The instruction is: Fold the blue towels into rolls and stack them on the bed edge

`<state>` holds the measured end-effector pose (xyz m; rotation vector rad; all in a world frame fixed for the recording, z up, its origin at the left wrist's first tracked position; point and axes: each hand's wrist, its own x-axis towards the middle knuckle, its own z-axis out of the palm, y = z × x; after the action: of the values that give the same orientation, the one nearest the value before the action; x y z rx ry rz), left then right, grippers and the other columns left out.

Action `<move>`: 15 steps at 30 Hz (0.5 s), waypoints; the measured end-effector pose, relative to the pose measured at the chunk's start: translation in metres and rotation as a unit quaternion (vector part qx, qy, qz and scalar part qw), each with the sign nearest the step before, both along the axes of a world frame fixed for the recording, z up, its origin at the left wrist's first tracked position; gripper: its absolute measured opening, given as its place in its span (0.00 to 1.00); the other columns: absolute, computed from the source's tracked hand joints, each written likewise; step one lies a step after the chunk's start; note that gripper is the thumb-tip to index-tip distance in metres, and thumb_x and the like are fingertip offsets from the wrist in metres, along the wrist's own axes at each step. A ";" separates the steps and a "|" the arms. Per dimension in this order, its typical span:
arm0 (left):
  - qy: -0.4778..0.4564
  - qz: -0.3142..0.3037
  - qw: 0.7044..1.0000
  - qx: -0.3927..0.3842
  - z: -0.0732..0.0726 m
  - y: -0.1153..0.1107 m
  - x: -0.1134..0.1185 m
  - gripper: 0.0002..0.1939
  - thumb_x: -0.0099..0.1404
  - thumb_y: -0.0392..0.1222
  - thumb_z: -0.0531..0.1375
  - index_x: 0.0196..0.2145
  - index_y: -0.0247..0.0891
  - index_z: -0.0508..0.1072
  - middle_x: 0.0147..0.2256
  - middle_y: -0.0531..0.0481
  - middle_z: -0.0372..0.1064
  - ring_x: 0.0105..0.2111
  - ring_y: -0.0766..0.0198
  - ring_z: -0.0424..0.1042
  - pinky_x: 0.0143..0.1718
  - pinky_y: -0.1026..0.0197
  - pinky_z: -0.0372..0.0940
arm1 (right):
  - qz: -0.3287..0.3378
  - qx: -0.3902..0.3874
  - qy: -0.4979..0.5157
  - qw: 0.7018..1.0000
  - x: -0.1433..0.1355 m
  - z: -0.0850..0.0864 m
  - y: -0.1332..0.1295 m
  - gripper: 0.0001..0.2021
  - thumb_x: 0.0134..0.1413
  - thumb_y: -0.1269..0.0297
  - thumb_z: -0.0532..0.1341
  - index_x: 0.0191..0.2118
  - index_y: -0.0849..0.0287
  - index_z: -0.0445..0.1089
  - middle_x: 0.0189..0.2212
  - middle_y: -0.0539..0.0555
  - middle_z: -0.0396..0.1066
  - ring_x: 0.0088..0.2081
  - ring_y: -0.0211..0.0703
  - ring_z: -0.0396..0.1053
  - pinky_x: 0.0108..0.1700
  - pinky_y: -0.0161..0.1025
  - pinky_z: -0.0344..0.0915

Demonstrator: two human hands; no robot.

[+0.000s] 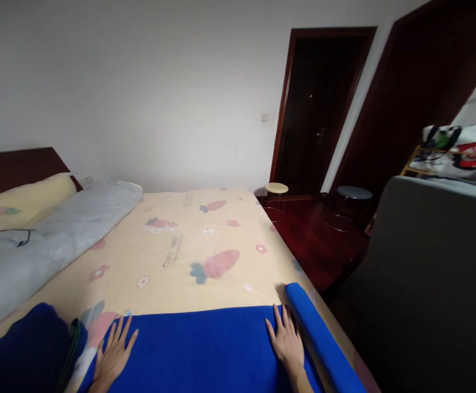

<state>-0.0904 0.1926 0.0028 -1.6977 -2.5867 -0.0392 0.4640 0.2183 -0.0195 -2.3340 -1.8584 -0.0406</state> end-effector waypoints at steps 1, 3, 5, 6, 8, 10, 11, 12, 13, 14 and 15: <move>0.007 0.009 1.000 0.005 -0.003 0.001 -0.002 0.34 0.67 0.58 0.40 0.67 0.46 0.41 0.69 0.49 0.35 0.68 0.57 0.37 0.65 0.43 0.41 | -0.010 0.003 -0.002 1.000 0.001 -0.002 0.000 0.37 0.59 0.40 0.41 0.68 0.57 0.42 0.68 0.60 0.42 0.68 0.52 0.44 0.65 0.52 0.46; 0.020 0.029 0.999 0.010 -0.006 0.003 -0.001 0.35 0.66 0.59 0.40 0.67 0.44 0.43 0.69 0.46 0.35 0.68 0.54 0.36 0.64 0.42 0.41 | -0.022 0.003 -0.002 1.000 -0.003 -0.003 -0.001 0.38 0.58 0.40 0.42 0.68 0.57 0.42 0.68 0.62 0.43 0.67 0.55 0.45 0.65 0.52 0.47; 0.021 0.037 0.999 0.004 -0.003 0.005 -0.001 0.36 0.65 0.60 0.41 0.66 0.44 0.45 0.69 0.43 0.36 0.68 0.52 0.36 0.64 0.41 0.42 | -0.024 -0.003 0.009 1.000 -0.005 -0.001 0.000 0.38 0.58 0.39 0.42 0.68 0.58 0.42 0.68 0.63 0.42 0.67 0.56 0.45 0.64 0.53 0.47; 0.017 0.037 0.999 -0.003 0.001 0.007 -0.003 0.36 0.65 0.61 0.42 0.66 0.45 0.45 0.69 0.43 0.36 0.68 0.52 0.37 0.63 0.41 0.43 | -0.022 -0.011 0.016 1.000 -0.004 0.000 0.000 0.38 0.58 0.40 0.41 0.68 0.58 0.42 0.68 0.63 0.42 0.67 0.56 0.45 0.64 0.54 0.47; -0.004 0.032 0.999 -0.030 0.012 0.010 -0.009 0.36 0.64 0.62 0.43 0.66 0.47 0.46 0.69 0.43 0.38 0.68 0.52 0.39 0.62 0.40 0.45 | -0.022 -0.033 0.031 0.999 -0.001 0.004 0.002 0.38 0.58 0.40 0.42 0.68 0.58 0.43 0.68 0.63 0.42 0.67 0.56 0.45 0.64 0.55 0.48; -0.027 0.029 0.997 -0.061 0.024 0.013 -0.013 0.36 0.63 0.63 0.44 0.66 0.48 0.48 0.69 0.42 0.40 0.68 0.52 0.42 0.62 0.37 0.46 | -0.024 -0.044 0.034 0.998 0.001 0.007 0.003 0.37 0.58 0.41 0.43 0.67 0.59 0.44 0.68 0.64 0.43 0.67 0.57 0.45 0.64 0.55 0.48; -0.032 0.031 0.997 -0.065 0.029 0.013 -0.009 0.36 0.64 0.62 0.44 0.66 0.46 0.48 0.68 0.41 0.41 0.67 0.51 0.42 0.61 0.36 0.46 | -0.032 -0.038 0.031 0.998 -0.001 0.009 0.003 0.37 0.58 0.42 0.44 0.67 0.60 0.45 0.68 0.64 0.43 0.67 0.57 0.45 0.64 0.56 0.47; -0.030 0.027 0.998 -0.057 0.033 0.012 -0.001 0.36 0.64 0.60 0.44 0.66 0.44 0.47 0.68 0.41 0.41 0.68 0.51 0.42 0.62 0.36 0.46 | -0.041 -0.024 0.027 0.999 -0.008 0.011 0.002 0.37 0.59 0.44 0.44 0.67 0.62 0.46 0.68 0.65 0.43 0.67 0.58 0.44 0.65 0.56 0.46; -0.022 0.014 0.999 -0.035 0.034 0.010 0.013 0.34 0.66 0.58 0.43 0.66 0.42 0.46 0.68 0.41 0.40 0.68 0.52 0.41 0.62 0.36 0.45 | -0.044 -0.004 0.024 0.999 -0.019 0.013 0.001 0.36 0.59 0.46 0.44 0.67 0.64 0.46 0.67 0.66 0.43 0.68 0.58 0.42 0.65 0.57 0.43; -0.011 -0.007 1.000 -0.004 0.033 0.008 0.033 0.33 0.67 0.54 0.41 0.66 0.41 0.45 0.68 0.42 0.39 0.68 0.53 0.39 0.63 0.38 0.44 | -0.035 0.015 0.028 0.999 -0.037 0.016 -0.001 0.35 0.60 0.48 0.43 0.67 0.66 0.46 0.67 0.66 0.43 0.68 0.57 0.41 0.66 0.57 0.41; 0.002 -0.047 0.998 0.031 0.029 0.005 0.059 0.31 0.68 0.51 0.40 0.66 0.40 0.44 0.69 0.45 0.39 0.68 0.56 0.39 0.64 0.41 0.44 | -0.006 0.027 0.039 0.999 -0.059 0.019 -0.004 0.33 0.62 0.51 0.42 0.67 0.66 0.46 0.68 0.64 0.43 0.68 0.56 0.40 0.67 0.56 0.39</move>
<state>-0.0316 0.1976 0.0320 -1.7949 -2.4748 -0.1180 0.4053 0.2143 -0.0010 -2.2760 -1.7852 -0.0018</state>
